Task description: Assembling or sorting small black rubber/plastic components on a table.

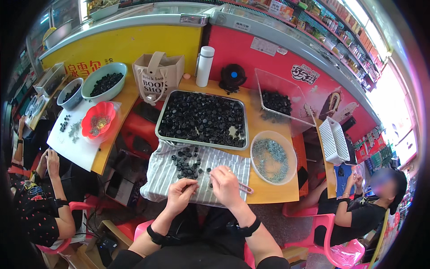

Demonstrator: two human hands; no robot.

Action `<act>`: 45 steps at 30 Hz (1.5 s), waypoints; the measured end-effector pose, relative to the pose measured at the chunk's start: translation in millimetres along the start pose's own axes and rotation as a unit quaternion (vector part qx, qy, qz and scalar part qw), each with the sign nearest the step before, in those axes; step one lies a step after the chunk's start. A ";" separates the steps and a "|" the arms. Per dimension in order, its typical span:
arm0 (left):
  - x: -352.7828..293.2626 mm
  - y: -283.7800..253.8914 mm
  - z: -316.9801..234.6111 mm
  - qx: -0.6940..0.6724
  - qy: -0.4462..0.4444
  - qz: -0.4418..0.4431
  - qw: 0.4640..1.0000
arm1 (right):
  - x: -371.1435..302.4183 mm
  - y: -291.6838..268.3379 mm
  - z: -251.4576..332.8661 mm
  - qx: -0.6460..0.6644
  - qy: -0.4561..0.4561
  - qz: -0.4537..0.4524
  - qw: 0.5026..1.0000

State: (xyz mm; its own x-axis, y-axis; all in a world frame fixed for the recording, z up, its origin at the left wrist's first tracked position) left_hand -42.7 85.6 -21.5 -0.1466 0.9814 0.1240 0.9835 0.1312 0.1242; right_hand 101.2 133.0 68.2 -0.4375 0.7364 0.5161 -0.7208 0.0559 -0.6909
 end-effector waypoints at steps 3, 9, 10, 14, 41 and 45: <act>-0.9 -1.7 1.7 -0.007 -0.010 -0.003 1.000 | 26.2 18.2 -2.3 0.019 -0.011 0.050 0.999; -0.6 -1.8 -1.8 0.018 0.013 -0.009 1.000 | 44.5 61.9 -0.9 -0.083 -0.001 0.148 0.985; -0.2 -2.0 -2.2 0.017 0.013 -0.011 1.000 | 44.8 67.3 -5.4 -0.116 0.021 0.175 0.978; 1.2 -2.4 -5.9 0.024 0.023 -0.007 0.999 | 48.3 74.6 -8.3 -0.145 0.030 0.211 0.966; -1.9 17.6 17.2 -0.377 -0.186 0.111 0.901 | -17.3 -17.6 -54.3 -0.096 0.149 0.044 0.983; -1.5 17.8 19.8 -0.362 -0.174 0.120 0.908 | -15.1 -10.1 -44.6 -0.176 0.080 0.061 0.979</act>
State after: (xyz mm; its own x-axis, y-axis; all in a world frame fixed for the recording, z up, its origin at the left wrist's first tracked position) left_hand -22.9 89.2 -39.0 0.2280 0.9712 -0.0698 0.6368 -0.0945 0.7652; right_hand 139.1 151.4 44.8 -0.3988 0.8463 0.3532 -0.4259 0.1701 -0.8886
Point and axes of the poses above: each hand's wrist, its own x-axis towards the middle knuckle, its own y-axis out of the palm, z = x × y, the point moved 8 cm from there along x, towards the middle knuckle
